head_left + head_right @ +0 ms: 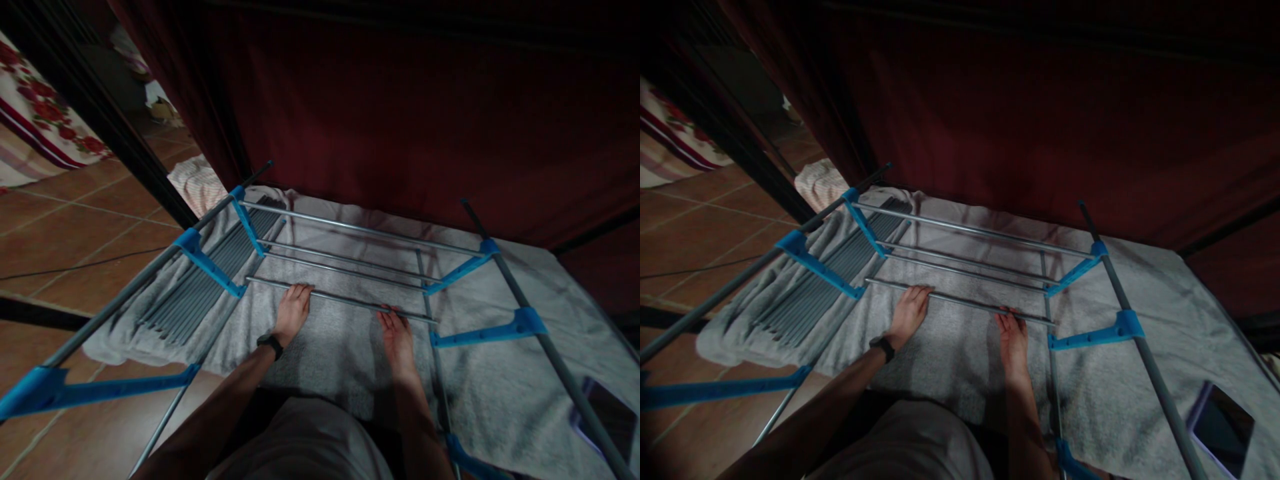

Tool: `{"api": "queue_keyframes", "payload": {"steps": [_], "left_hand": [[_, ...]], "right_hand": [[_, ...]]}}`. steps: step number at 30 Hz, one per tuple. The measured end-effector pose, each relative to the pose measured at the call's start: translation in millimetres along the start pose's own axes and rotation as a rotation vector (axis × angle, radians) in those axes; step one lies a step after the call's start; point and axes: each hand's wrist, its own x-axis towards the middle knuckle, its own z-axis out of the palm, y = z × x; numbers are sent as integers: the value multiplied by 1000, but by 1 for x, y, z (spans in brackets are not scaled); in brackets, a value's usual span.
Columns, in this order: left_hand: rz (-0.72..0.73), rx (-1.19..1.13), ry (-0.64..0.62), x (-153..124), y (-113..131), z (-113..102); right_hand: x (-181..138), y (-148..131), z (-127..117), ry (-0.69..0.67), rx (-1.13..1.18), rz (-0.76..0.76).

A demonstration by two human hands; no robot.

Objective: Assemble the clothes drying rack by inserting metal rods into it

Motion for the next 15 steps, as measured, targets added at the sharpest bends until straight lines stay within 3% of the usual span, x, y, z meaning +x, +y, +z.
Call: {"api": "queue_keyframes", "payload": {"steps": [15], "left_hand": [[-4,6,-3,0,2,-1]], "right_hand": [[0,0,-1,-10,7,2]]}}
